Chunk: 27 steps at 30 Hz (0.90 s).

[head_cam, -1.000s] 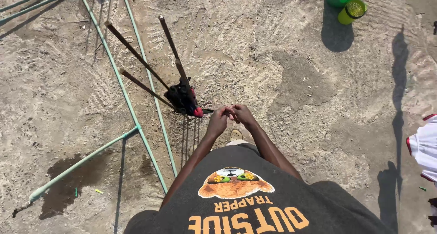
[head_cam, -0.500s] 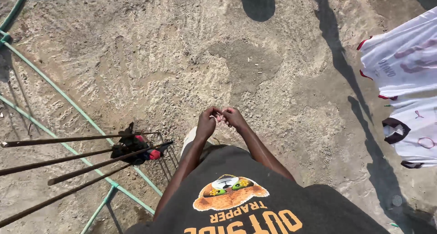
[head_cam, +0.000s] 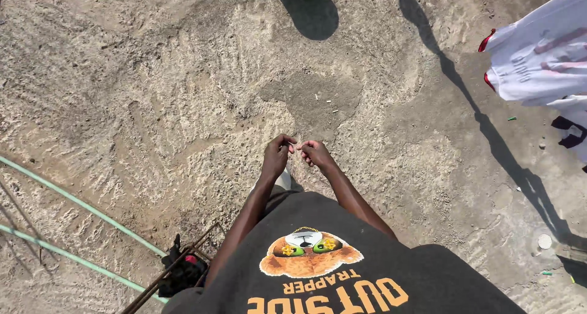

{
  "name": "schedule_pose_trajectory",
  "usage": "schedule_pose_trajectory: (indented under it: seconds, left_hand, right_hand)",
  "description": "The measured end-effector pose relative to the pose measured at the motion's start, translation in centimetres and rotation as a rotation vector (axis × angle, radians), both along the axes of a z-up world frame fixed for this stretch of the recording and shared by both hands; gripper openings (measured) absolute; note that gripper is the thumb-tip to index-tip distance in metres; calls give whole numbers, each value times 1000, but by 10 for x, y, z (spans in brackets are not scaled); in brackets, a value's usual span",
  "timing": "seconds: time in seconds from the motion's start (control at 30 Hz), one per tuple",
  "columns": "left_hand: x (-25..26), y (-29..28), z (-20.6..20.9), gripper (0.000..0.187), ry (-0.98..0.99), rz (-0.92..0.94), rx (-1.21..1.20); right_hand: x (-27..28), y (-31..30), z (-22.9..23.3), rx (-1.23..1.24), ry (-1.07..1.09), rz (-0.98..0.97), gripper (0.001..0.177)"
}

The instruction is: Tying gloves to rebar, moving a green bucket, and checking laundry on a line.

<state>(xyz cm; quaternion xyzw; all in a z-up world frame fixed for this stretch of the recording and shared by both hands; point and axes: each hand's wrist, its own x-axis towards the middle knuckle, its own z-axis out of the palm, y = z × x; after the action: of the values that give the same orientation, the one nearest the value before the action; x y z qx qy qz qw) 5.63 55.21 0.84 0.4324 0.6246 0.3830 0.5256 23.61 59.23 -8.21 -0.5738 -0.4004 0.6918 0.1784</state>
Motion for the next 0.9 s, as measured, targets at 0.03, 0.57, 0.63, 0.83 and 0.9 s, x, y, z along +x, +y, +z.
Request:
schedule_pose_trajectory:
  seconds: [0.03,0.57,0.63,0.83,0.9]
  left_hand:
    - [-7,21,-1,32,2,-5,-3]
    - [-52,270,-1,32,12,-83,-56]
    - [-56,314,-6,29,20,-99,-65]
    - [-54,456,-25,35,-11,31,-64]
    - [-50,501,-18,29,-61,24,-65]
  right_hand:
    - [-6,21,0,-3,2,-5,19]
    - [-54,270,4,-3,111,-79,16]
    - [-53,319,2,-10,135,-94,14]
    - [-43,477,10,1,37,-95,15]
    - [-37,519,4,-38,67,-83,20]
